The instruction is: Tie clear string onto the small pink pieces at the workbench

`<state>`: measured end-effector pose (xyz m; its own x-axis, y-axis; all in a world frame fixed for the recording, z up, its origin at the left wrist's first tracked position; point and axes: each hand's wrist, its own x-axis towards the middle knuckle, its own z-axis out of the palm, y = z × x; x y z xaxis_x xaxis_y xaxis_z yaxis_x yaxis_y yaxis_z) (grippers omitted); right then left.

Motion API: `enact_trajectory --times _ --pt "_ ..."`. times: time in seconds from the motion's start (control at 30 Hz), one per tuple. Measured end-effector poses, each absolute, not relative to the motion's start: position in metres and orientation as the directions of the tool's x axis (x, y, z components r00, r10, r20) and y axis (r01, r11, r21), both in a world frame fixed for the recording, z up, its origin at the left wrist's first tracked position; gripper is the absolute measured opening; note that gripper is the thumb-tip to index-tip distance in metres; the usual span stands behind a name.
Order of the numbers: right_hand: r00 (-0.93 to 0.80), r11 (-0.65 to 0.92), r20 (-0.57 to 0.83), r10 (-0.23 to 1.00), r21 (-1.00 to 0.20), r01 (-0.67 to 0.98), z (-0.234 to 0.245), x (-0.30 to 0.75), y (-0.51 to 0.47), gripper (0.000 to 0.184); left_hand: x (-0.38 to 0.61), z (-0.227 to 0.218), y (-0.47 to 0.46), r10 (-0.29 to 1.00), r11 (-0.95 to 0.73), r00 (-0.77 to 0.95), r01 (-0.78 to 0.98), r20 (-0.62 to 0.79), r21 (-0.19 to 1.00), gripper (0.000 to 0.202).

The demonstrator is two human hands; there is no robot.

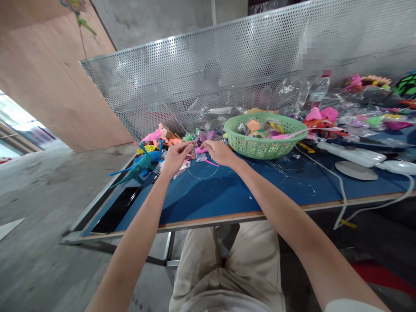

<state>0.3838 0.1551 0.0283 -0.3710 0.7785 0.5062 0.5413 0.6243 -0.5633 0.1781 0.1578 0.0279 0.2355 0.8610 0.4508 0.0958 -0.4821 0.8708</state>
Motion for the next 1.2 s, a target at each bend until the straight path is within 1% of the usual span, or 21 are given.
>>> enact_trajectory --times 0.13,0.3,0.4,0.5,0.6,0.7,0.77,0.83,0.9,1.0,1.1,1.2 --pt "-0.423 0.647 0.492 0.761 -0.523 0.555 0.024 0.384 0.159 0.034 0.18 0.03 0.153 0.869 -0.408 0.344 0.092 0.355 0.908 0.047" --pt "-0.414 0.68 0.545 0.73 -0.517 0.52 0.023 0.387 0.16 0.034 0.178 0.031 0.154 0.903 -0.319 0.314 0.038 0.292 0.947 0.038" --pt "-0.367 0.677 0.574 0.732 -0.552 0.488 0.023 0.386 0.159 0.037 0.178 0.031 0.156 0.912 -0.309 0.293 0.032 0.287 0.95 0.036" --pt "-0.337 0.67 0.583 0.739 -0.582 0.461 0.022 0.384 0.158 0.04 0.178 0.031 0.157 0.905 -0.322 0.304 0.028 0.299 0.946 0.039" --pt "-0.339 0.663 0.579 0.741 -0.555 0.503 0.022 0.383 0.157 0.039 0.179 0.03 0.156 0.88 -0.381 0.325 0.048 0.346 0.923 0.042" --pt "-0.345 0.652 0.585 0.734 -0.467 0.597 0.021 0.384 0.157 0.031 0.18 0.03 0.154 0.836 -0.471 0.369 0.101 0.407 0.876 0.041" --pt "-0.349 0.65 0.608 0.713 -0.386 0.654 0.02 0.385 0.158 0.029 0.182 0.029 0.152 0.817 -0.522 0.388 0.178 0.428 0.834 0.04" --pt "-0.35 0.642 0.633 0.69 -0.313 0.7 0.018 0.386 0.161 0.031 0.183 0.027 0.152 0.812 -0.561 0.367 0.279 0.453 0.78 0.038" --pt "-0.344 0.628 0.648 0.679 -0.27 0.73 0.017 0.387 0.164 0.035 0.181 0.025 0.153 0.808 -0.586 0.319 0.364 0.495 0.724 0.034" --pt "-0.335 0.618 0.651 0.681 -0.265 0.74 0.015 0.388 0.167 0.036 0.176 0.024 0.158 0.775 -0.626 0.286 0.463 0.563 0.627 0.028" --pt "-0.331 0.63 0.66 0.675 -0.281 0.724 0.015 0.388 0.169 0.035 0.171 0.024 0.162 0.726 -0.668 0.333 0.549 0.602 0.502 0.027" --pt "-0.325 0.649 0.674 0.663 -0.302 0.698 0.016 0.389 0.169 0.036 0.17 0.026 0.161 0.709 -0.675 0.34 0.583 0.618 0.453 0.028"
